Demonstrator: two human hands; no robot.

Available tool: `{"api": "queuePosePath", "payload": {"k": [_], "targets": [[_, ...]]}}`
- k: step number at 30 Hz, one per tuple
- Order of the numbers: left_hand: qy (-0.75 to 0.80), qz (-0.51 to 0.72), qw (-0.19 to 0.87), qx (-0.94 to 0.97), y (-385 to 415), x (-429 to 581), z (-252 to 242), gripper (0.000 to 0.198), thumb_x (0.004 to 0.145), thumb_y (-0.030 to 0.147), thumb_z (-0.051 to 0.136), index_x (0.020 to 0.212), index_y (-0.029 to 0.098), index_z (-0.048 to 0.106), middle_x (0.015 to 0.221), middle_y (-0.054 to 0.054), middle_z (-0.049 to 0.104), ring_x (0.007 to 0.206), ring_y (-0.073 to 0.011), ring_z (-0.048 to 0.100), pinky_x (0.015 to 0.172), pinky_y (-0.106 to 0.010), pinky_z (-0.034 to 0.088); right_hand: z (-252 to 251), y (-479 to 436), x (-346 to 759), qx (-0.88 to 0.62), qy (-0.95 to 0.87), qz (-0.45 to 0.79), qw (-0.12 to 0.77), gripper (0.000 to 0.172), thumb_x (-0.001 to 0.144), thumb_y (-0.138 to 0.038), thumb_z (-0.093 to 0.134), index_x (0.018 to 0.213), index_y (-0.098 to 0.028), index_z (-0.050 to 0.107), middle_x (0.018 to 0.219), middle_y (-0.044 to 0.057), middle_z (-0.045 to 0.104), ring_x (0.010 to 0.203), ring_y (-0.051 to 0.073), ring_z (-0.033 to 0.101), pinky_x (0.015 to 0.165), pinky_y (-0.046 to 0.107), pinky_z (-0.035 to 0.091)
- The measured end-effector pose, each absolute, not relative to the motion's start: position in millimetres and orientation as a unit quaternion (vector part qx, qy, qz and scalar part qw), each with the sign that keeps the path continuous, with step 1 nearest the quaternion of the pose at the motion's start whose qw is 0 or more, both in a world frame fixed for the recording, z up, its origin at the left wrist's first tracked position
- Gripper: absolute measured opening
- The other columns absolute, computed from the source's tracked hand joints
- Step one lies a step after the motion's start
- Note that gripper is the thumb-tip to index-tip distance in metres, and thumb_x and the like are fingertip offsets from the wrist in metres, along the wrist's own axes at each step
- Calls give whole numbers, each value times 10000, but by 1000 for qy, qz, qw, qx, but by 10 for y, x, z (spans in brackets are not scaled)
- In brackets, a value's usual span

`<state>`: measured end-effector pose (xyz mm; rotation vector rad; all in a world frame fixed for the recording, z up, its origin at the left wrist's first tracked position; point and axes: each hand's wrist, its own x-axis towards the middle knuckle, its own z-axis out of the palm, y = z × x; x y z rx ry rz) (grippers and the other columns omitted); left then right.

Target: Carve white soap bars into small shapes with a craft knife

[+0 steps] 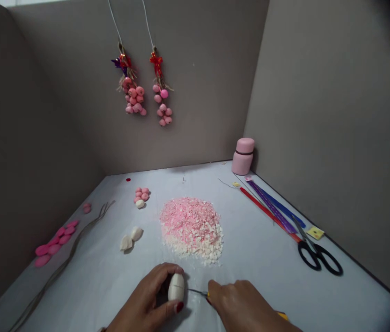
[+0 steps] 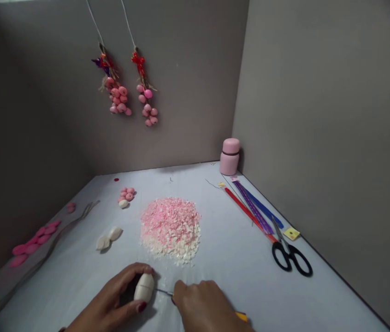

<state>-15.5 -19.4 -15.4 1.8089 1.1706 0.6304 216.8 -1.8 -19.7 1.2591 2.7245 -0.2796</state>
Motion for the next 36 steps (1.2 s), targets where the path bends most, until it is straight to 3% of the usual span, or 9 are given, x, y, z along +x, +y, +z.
{"api": "queuePosePath", "payload": {"k": [5,8,12,19,27,31,36], "targets": [[477,272,426,719,-193,-126,-135,388,843,377,633,1205,276,537,1189,-69,627,1079,-275,571,937,-396,435,-43,15,2145,429,893,-101,92,203,736,-46,573,880,-185,600,725,36,729,600,273,707,405,324,120],[480,278,411,723,-195,-109,-110,395,833,391,642,1192,251,554,1152,-76,649,1029,-271,596,901,-388,457,6,23,2158,442,888,-108,65,147,846,-62,512,873,-181,594,739,49,730,630,263,709,424,315,202],[488,279,371,739,-215,-93,-94,408,838,369,642,1214,243,547,1166,-91,649,1038,-273,597,911,-389,455,-7,28,2190,455,883,-111,12,197,948,-101,414,879,-178,581,759,72,728,663,254,707,485,300,317],[497,289,335,746,-245,-81,-82,439,817,374,666,1213,232,541,1176,-93,633,1044,-271,583,923,-384,446,-130,69,2233,446,887,-107,-49,218,958,-150,393,833,-202,564,716,62,718,625,257,693,492,296,332],[506,321,382,703,-225,-103,-141,542,735,360,733,1216,201,538,1138,-82,604,954,-253,565,845,-357,443,-100,70,2242,448,888,-102,-13,245,986,-191,364,849,-204,567,759,68,719,670,256,689,523,299,332],[507,343,412,675,-219,-141,-176,491,824,431,616,1237,187,514,1062,-91,611,912,-256,552,817,-379,436,-105,81,2243,441,891,-107,-14,241,977,-185,359,845,-201,560,762,78,716,678,266,688,530,305,343],[523,370,453,619,-200,-168,-128,321,944,366,427,1211,226,535,1152,-86,602,990,-250,553,908,-389,404,-151,94,2259,428,898,-99,-19,228,964,-185,366,831,-206,551,750,78,715,660,273,689,518,308,344]]}}
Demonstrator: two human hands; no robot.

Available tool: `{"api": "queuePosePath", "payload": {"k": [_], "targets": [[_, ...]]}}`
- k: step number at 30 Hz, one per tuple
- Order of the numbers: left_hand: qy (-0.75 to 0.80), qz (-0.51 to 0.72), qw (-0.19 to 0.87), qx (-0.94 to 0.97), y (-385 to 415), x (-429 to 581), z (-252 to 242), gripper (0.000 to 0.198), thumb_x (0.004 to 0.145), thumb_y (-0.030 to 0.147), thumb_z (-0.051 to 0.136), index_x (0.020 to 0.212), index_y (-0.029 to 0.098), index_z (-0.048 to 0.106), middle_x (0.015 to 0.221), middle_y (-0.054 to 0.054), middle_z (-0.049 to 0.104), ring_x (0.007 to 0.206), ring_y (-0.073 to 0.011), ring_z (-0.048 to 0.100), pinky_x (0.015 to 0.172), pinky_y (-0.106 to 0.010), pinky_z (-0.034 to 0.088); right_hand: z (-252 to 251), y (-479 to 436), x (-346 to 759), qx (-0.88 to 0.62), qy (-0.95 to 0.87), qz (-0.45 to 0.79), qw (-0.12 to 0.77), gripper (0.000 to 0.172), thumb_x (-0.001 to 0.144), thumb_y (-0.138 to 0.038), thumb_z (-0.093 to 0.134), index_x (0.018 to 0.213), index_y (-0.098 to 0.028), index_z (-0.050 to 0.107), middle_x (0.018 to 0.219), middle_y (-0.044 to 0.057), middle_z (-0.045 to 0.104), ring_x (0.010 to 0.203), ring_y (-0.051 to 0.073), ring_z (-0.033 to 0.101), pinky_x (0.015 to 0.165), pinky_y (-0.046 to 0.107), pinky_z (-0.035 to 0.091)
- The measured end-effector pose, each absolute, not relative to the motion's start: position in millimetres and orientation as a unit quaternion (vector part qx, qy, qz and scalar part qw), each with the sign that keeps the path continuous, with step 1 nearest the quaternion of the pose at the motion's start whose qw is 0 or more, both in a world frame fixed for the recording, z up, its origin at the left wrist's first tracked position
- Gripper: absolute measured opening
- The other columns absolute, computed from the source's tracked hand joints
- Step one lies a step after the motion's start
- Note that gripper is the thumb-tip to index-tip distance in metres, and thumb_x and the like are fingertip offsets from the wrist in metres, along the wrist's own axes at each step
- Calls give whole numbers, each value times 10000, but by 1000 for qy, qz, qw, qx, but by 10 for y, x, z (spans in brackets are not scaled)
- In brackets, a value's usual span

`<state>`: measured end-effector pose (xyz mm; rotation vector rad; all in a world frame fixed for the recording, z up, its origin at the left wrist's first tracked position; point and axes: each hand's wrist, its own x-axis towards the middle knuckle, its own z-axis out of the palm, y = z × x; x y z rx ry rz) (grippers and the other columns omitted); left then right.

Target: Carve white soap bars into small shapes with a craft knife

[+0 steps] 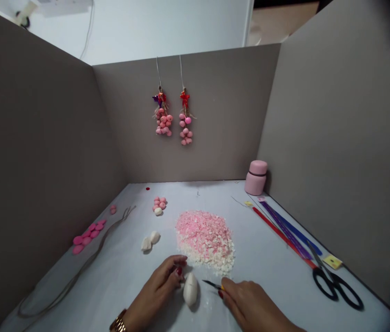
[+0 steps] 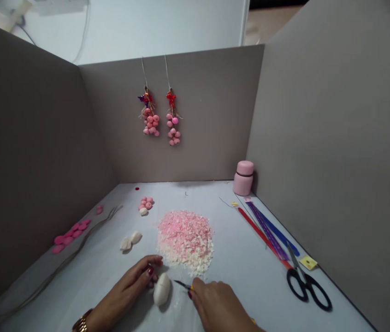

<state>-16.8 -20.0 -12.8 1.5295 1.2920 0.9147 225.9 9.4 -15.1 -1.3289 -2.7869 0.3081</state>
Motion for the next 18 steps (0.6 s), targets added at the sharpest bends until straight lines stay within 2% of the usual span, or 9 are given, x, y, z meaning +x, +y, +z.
{"api": "queuePosePath", "payload": {"k": [6,12,18], "targets": [[498,399,499,586,-158,-189,-138,325,876,187,439,1178,209,555,928,-53,622,888,-230,558,877,-395,401,-142,106,2282,-420,-900,113,33,208,954,-187,398,797,-219,530,727,53,716,629,243,688,503,287,354],[482,405,513,584,-131,-202,-233,505,723,42,446,1183,221,550,979,-60,614,948,-238,560,883,-424,391,-149,110,2292,-414,-902,121,33,210,955,-192,398,787,-219,521,710,53,711,617,242,687,497,285,361],[471,411,523,579,-119,-187,-226,586,637,22,454,1185,214,532,1055,-84,599,1012,-257,555,919,-452,380,-182,114,2309,-404,-907,112,47,201,954,-197,406,785,-224,513,707,47,706,618,243,686,503,287,363]]}}
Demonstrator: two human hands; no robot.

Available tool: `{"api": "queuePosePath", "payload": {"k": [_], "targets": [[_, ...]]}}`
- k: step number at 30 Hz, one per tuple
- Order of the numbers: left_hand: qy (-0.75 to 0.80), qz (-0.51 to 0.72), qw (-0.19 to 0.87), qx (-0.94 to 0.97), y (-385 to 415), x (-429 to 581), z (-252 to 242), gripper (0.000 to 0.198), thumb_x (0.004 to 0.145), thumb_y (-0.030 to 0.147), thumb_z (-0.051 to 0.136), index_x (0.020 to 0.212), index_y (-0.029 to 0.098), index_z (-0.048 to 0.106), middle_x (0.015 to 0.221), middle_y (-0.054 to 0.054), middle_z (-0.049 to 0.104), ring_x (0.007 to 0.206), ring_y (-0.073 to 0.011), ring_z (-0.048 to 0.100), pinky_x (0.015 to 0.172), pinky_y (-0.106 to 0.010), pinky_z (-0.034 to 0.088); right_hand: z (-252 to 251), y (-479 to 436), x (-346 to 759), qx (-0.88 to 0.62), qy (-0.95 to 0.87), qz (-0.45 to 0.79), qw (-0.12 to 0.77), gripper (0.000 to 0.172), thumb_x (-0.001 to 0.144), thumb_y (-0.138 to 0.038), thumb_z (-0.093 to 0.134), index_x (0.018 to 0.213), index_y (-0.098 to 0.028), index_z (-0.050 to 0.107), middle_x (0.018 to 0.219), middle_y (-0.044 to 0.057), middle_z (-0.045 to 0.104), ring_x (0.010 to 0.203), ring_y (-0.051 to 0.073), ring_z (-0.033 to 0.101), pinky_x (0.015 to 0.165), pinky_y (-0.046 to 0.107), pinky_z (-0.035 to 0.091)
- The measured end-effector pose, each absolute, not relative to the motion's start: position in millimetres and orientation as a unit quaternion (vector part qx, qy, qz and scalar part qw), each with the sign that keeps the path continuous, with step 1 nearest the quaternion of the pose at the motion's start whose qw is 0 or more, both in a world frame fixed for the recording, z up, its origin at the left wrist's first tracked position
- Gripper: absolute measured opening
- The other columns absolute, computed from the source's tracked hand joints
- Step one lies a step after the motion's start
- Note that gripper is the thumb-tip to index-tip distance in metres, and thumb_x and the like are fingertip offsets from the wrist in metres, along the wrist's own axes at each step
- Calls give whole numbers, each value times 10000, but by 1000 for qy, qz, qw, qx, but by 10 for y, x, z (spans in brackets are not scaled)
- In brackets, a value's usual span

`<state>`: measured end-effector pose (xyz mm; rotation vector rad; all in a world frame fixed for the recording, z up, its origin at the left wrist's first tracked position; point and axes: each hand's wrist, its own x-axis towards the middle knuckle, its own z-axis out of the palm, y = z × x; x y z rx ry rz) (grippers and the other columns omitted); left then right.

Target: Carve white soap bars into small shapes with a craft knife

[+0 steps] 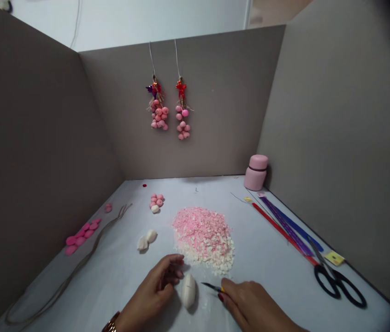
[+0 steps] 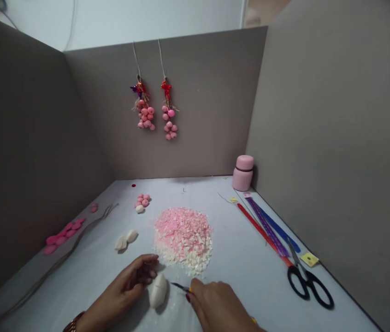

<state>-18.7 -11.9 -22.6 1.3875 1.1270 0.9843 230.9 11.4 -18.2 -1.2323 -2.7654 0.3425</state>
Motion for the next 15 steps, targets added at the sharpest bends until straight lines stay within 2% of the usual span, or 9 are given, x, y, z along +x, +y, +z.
{"api": "queuePosePath", "payload": {"k": [2,7,15], "targets": [[467,415,522,580,-120,-184,-219,575,648,28,466,1186,219,531,1069,-84,595,1020,-259,555,918,-449,384,-198,116,2315,-404,-907,112,51,200,953,-198,410,783,-225,510,704,45,705,614,237,685,503,282,362],[477,408,495,601,-139,-181,-224,470,742,61,465,1178,219,539,933,-58,625,903,-240,576,846,-425,406,-249,113,2339,-405,-904,117,71,199,955,-203,405,789,-227,512,689,35,700,596,227,677,496,276,356],[495,397,483,603,-146,-175,-200,456,764,47,464,1187,202,535,964,-76,633,922,-249,577,853,-418,402,-239,98,2343,-402,-902,128,93,210,946,-204,397,769,-231,508,676,34,694,576,226,661,492,279,341]]}}
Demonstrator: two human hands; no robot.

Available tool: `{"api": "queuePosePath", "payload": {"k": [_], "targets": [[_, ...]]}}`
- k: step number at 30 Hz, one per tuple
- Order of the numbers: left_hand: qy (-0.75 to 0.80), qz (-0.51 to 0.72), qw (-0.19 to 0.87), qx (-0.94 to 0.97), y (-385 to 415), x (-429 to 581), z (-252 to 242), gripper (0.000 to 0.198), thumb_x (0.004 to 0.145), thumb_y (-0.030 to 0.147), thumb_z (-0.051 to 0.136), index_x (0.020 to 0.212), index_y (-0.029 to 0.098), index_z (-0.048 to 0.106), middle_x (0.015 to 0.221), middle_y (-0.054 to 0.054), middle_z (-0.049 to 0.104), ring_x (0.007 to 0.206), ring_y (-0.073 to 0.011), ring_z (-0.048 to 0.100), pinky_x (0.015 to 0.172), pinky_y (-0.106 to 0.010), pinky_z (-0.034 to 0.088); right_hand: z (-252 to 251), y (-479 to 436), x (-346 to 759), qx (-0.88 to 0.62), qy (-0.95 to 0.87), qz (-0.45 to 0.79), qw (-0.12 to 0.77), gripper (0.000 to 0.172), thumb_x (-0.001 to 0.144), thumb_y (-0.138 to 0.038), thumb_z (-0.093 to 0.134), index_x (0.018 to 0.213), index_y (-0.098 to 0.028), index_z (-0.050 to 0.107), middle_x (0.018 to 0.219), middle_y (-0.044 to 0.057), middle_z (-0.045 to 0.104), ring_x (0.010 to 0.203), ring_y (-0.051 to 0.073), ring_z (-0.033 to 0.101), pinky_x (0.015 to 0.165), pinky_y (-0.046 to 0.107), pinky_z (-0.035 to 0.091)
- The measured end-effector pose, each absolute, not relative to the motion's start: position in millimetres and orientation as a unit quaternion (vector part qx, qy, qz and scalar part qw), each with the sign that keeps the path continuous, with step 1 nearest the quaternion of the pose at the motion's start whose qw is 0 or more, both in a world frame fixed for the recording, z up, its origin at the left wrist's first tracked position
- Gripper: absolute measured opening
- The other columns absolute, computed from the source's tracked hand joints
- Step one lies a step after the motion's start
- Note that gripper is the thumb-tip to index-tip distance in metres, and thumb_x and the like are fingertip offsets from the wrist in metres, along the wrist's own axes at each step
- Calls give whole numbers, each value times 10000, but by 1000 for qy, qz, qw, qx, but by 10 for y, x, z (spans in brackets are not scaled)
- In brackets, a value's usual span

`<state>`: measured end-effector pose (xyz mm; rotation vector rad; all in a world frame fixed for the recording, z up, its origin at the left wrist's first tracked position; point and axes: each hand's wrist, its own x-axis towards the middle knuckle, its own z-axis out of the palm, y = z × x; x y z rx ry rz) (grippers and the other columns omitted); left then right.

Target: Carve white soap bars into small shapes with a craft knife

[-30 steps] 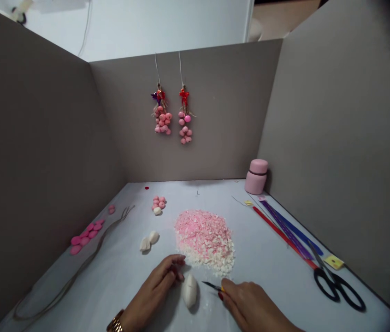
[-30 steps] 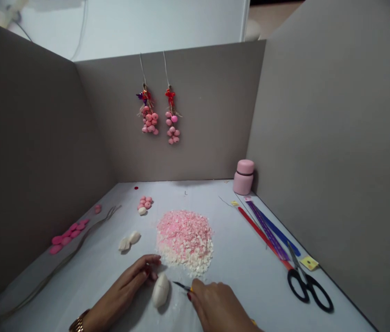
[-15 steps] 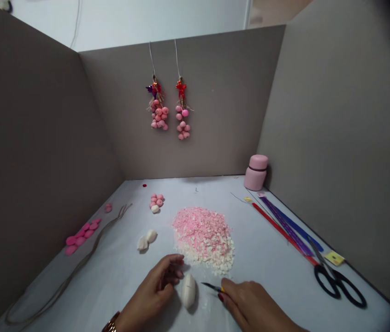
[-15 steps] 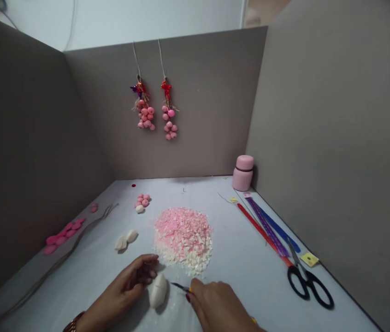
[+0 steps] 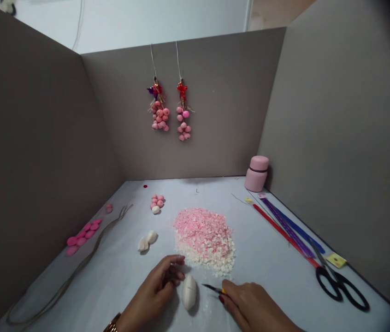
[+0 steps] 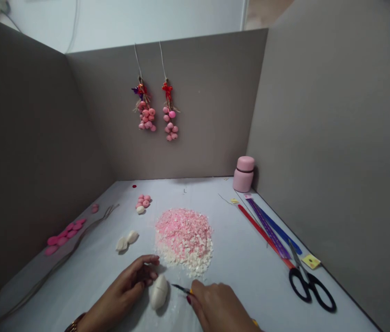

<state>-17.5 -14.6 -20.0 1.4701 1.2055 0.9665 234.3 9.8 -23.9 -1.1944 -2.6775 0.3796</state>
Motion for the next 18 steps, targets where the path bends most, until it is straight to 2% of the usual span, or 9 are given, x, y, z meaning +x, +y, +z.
{"api": "queuePosePath", "payload": {"k": [7,18], "targets": [[503,395,461,615,-138,-205,-247,369,871,158,503,1235,219,520,1073,-91,608,864,-223,550,793,-373,415,-224,104,2333,-403,-903,126,76,207,947,-193,394,782,-227,514,690,42,701,601,236,675,503,283,347],[502,397,466,612,-138,-188,-214,378,856,175,520,1232,215,518,1055,-80,581,816,-203,532,761,-352,412,-243,120,2326,-401,-902,129,95,194,943,-201,405,779,-232,503,684,35,699,594,243,675,490,283,327]]}}
